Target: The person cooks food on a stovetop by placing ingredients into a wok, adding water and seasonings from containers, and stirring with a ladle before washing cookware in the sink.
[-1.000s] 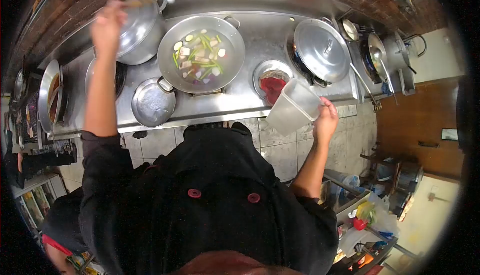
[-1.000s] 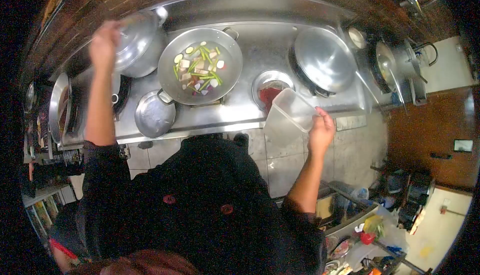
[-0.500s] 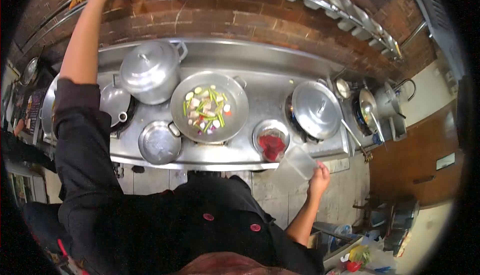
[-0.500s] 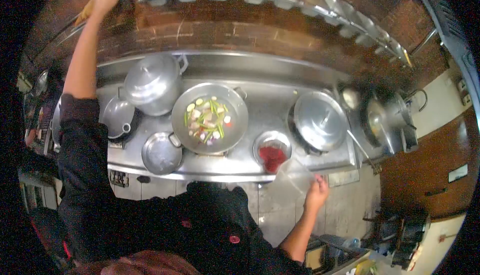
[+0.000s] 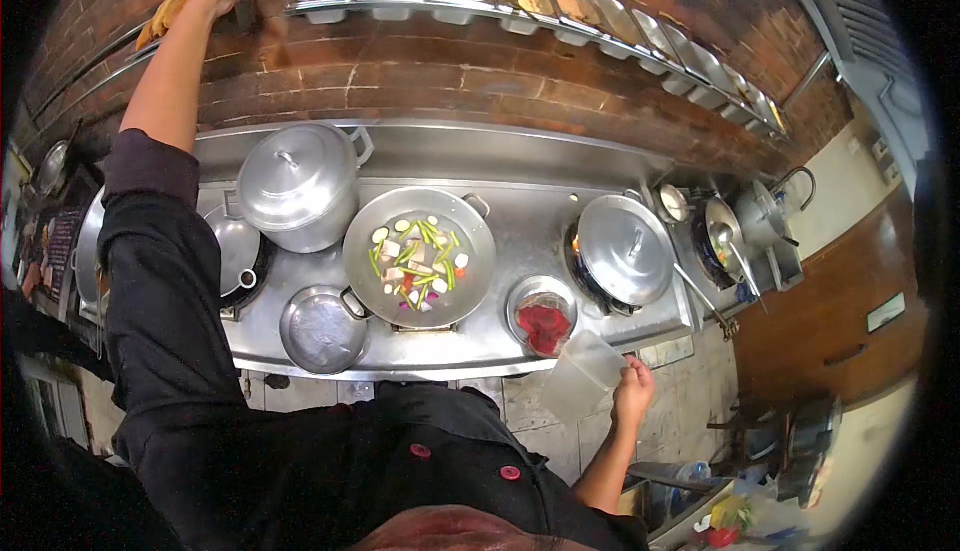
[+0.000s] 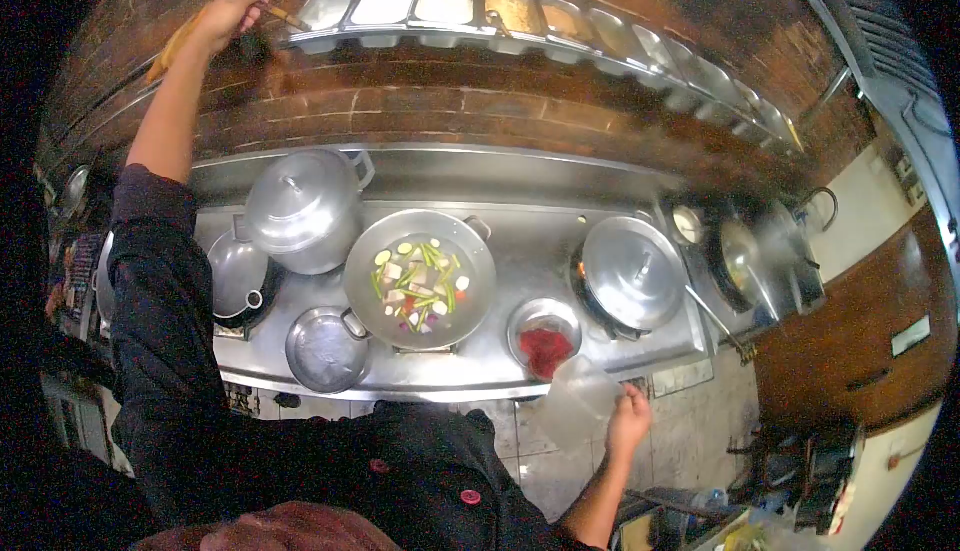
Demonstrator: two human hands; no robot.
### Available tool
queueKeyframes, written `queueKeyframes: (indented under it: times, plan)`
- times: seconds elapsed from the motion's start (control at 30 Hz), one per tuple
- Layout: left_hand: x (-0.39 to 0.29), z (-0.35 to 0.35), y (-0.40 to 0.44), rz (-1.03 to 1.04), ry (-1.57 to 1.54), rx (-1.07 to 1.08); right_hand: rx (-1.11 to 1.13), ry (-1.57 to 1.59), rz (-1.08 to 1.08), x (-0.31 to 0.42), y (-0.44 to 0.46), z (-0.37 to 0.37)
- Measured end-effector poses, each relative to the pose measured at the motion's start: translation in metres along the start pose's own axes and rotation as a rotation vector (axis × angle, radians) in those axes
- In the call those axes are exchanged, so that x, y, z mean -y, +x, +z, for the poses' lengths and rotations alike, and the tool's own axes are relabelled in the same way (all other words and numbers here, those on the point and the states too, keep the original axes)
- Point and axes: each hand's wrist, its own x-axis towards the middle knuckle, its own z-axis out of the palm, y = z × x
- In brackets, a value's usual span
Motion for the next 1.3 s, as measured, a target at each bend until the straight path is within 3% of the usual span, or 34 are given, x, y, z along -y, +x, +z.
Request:
queueKeyframes:
  times: [0.2, 0.27, 0.33, 0.5, 0.57, 0.7, 0.73, 0.77, 0.83, 0.87, 0.97, 1.03, 1.1, 1.2, 1.23, 1.3]
  plan:
    - [0.056, -0.004, 0.036, -0.135, -0.351, -0.193, 0.042, 0.038, -0.025, 0.010, 0.000, 0.024]
    - [0.058, -0.008, 0.036, -0.160, -0.392, -0.260, 0.060, 0.057, -0.010, 0.012, -0.001, 0.027]
    - [0.058, -0.018, 0.032, -0.139, -0.490, -0.316, 0.019, 0.114, -0.165, 0.004, -0.001, 0.031]
    - [0.030, -0.021, -0.020, -0.071, -0.585, -0.279, 0.013, 0.073, -0.060, -0.002, -0.003, 0.017]
    - [0.010, -0.009, -0.065, 0.011, -0.330, 0.005, 0.003, 0.068, -0.007, -0.003, -0.007, 0.012]
    - [-0.024, 0.052, -0.170, 0.230, 0.098, 0.173, 0.004, 0.091, -0.032, 0.017, -0.018, 0.014]
    - [-0.024, 0.055, -0.178, 0.376, 0.085, 0.157, -0.012, 0.113, -0.053, 0.020, -0.019, 0.016]
    - [-0.031, 0.049, -0.173, 0.382, 0.081, 0.163, -0.021, 0.114, -0.052, 0.022, -0.020, 0.017]
    - [-0.046, 0.029, -0.157, 0.520, 0.377, -0.168, -0.062, 0.024, -0.082, 0.024, -0.022, 0.014]
    - [-0.039, 0.021, -0.134, 0.573, 0.397, -0.208, -0.066, 0.023, -0.082, 0.021, -0.022, 0.011]
    - [-0.011, 0.037, -0.072, 0.652, 0.508, -0.228, -0.107, 0.061, -0.112, 0.016, -0.026, 0.007]
    - [0.000, 0.051, -0.054, 0.532, 0.616, 0.018, -0.107, 0.013, -0.077, 0.034, -0.041, 0.006]
    - [0.000, 0.070, -0.048, 0.953, 0.907, -0.236, -0.126, 0.010, -0.044, 0.042, -0.051, 0.001]
    - [-0.076, 0.127, -0.093, 1.032, 0.777, -0.225, -0.115, 0.031, 0.033, 0.032, -0.051, -0.012]
    - [-0.095, 0.155, -0.103, 1.103, 0.729, -0.159, -0.091, 0.054, 0.061, 0.029, -0.046, -0.017]
    - [-0.115, 0.211, -0.108, 1.033, 0.672, 0.073, -0.058, 0.076, -0.006, 0.043, -0.036, -0.013]
